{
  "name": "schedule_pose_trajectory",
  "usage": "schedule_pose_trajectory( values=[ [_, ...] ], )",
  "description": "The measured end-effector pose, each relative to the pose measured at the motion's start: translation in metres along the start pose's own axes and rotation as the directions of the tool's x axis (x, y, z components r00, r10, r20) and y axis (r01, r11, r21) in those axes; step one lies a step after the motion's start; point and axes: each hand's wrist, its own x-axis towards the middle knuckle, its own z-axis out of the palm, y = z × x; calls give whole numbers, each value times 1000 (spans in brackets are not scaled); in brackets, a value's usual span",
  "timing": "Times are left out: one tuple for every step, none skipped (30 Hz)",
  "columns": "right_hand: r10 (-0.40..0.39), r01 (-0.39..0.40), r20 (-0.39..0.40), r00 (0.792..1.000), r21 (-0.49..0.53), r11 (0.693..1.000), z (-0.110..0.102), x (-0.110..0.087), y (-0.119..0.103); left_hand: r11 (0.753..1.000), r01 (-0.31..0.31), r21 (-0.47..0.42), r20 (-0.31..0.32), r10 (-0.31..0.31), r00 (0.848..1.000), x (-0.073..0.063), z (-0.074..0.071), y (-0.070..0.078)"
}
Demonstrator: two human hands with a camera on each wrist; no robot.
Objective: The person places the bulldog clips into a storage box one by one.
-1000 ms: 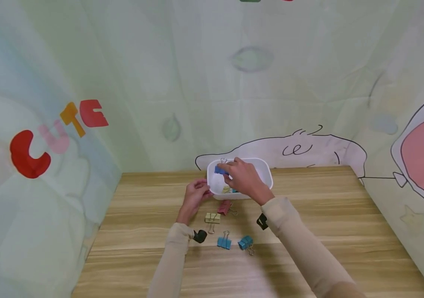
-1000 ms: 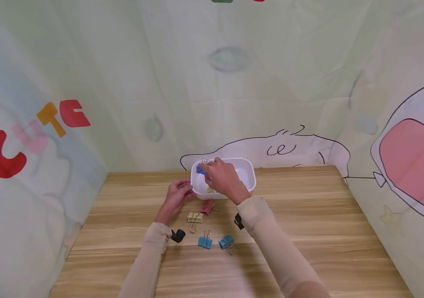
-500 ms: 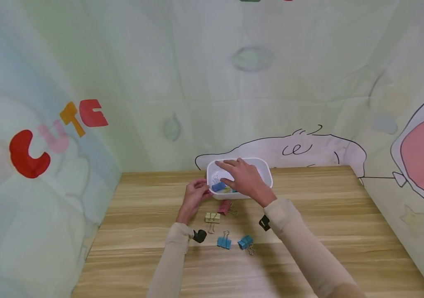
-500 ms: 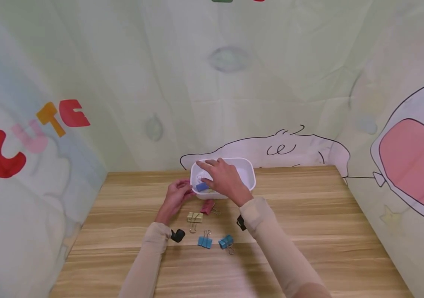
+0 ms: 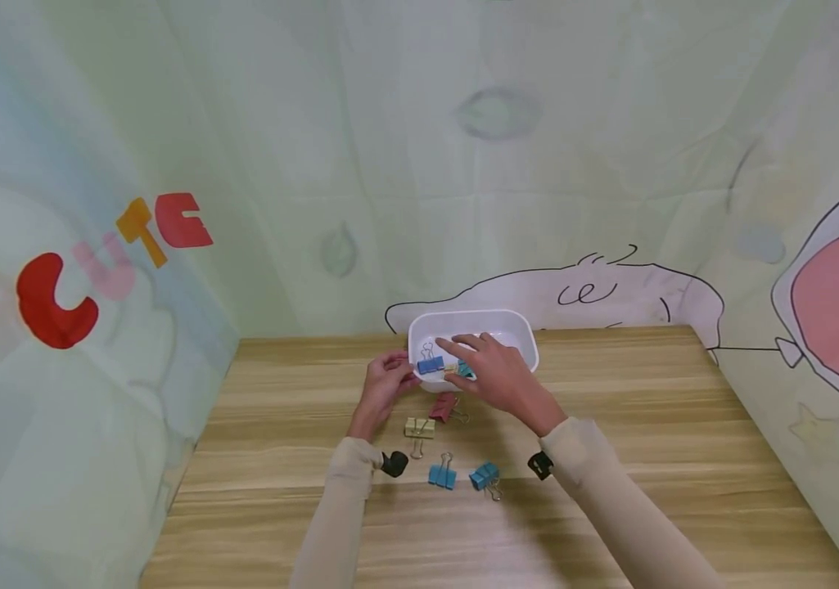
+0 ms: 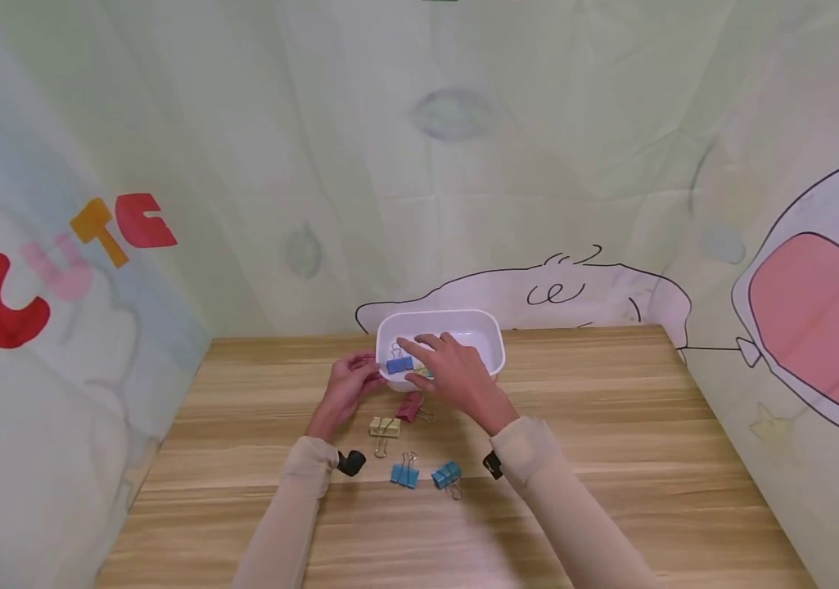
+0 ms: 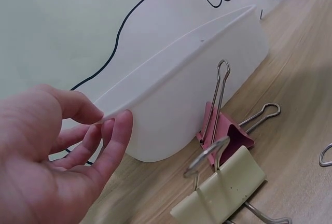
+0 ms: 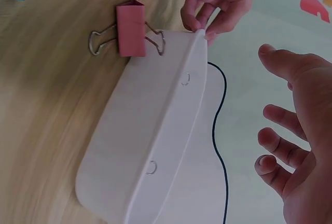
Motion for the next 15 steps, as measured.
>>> schedule_pose_trajectory(
  values=[
    [0, 0, 1, 1000, 0, 1000, 1, -4, 0, 1000, 0, 0, -1, 0, 1000, 0, 0, 0],
    [-1, 1, -2, 1000, 4, 1000, 3, -7, 1, 1000, 0, 0, -1, 0, 1000, 0, 0, -1],
    [-2, 2, -7, 1000, 8, 1000, 4, -11, 1, 1000, 1, 1, -4, -1, 1000, 0, -1, -1],
    [-5, 5, -12, 1000, 12, 1000, 5, -15, 1, 1000, 2, 1, -5, -2, 1000, 1, -1, -1],
    [-9, 10, -23, 1000, 17, 1000, 7, -19, 2, 1000, 3, 2, -7, -3, 1000, 1, -1, -1],
    [-13, 14, -35, 999, 24, 1000, 9, -22, 2, 1000, 4, 3, -9, -4, 1000, 1, -1, -1],
    [-18, 20, -49, 999, 30, 999, 10, -26, 3, 1000, 6, 3, -9, -6, 1000, 1, -2, 0],
    [-28, 30, -65, 997, 32, 999, 12, -30, 4, 1000, 7, 3, -8, -7, 1000, 1, -2, 0],
    [-35, 38, -76, 996, 32, 999, 14, -34, 4, 1000, 9, 3, -6, -9, 1000, 1, -2, 0],
    [-41, 44, -85, 996, 34, 998, 16, -38, 5, 1000, 12, 1, -3, -12, 1000, 2, -2, 1],
    [-45, 49, -92, 995, 40, 998, 18, -43, 6, 1000, 13, 0, 2, -13, 1000, 2, -2, 1],
    [-48, 51, -90, 995, 42, 998, 20, -48, 7, 1000, 14, -2, 5, -14, 1000, 2, -2, 1],
    [-50, 54, -83, 995, 45, 998, 21, -54, 7, 1000, 15, -2, 8, -15, 1000, 2, -1, 1],
    [-54, 58, -76, 996, 54, 997, 23, -59, 8, 1000, 15, -2, 10, -15, 1000, 3, -1, 0],
    [-56, 60, -64, 996, 62, 996, 25, -65, 8, 1000, 18, -1, 10, -18, 1000, 3, -1, 0]
  ],
)
